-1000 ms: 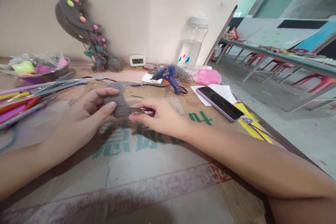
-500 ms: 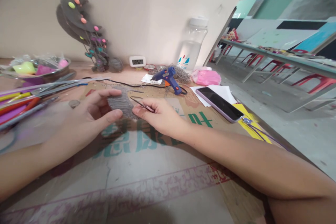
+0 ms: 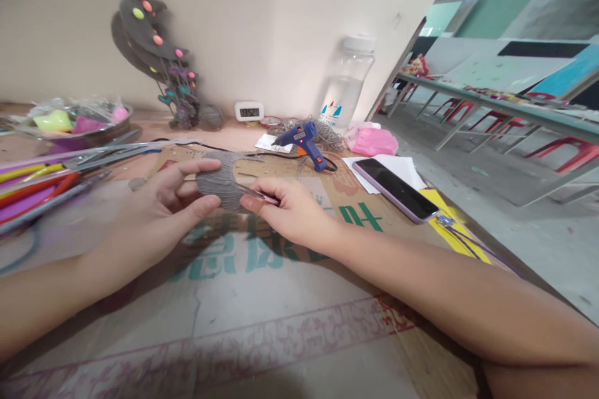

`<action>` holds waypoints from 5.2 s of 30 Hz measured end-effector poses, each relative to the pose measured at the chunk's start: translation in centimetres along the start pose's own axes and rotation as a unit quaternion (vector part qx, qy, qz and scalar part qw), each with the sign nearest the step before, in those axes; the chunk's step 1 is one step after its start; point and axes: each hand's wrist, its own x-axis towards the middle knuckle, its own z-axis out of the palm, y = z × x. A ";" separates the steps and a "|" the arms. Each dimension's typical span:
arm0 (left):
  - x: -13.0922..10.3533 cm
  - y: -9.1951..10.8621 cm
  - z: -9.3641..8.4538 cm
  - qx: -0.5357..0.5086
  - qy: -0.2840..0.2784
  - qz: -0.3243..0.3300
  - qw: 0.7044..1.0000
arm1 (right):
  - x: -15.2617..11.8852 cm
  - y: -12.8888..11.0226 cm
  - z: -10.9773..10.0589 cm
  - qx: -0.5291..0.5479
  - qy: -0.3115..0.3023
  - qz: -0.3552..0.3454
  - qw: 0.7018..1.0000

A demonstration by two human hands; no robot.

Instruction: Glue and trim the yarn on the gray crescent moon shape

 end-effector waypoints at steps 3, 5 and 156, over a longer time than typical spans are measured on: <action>-0.1 0.2 -0.1 0.009 -0.011 -0.017 1.000 | 0.0 -0.1 -0.1 0.000 -0.003 -0.006 1.000; -0.2 0.2 -0.1 0.011 -0.019 -0.021 1.000 | -0.1 -0.2 -0.1 0.019 0.005 -0.001 1.000; 0.1 0.0 0.3 -0.029 -0.081 -0.032 0.996 | -0.2 -0.1 0.3 0.145 0.129 0.012 0.981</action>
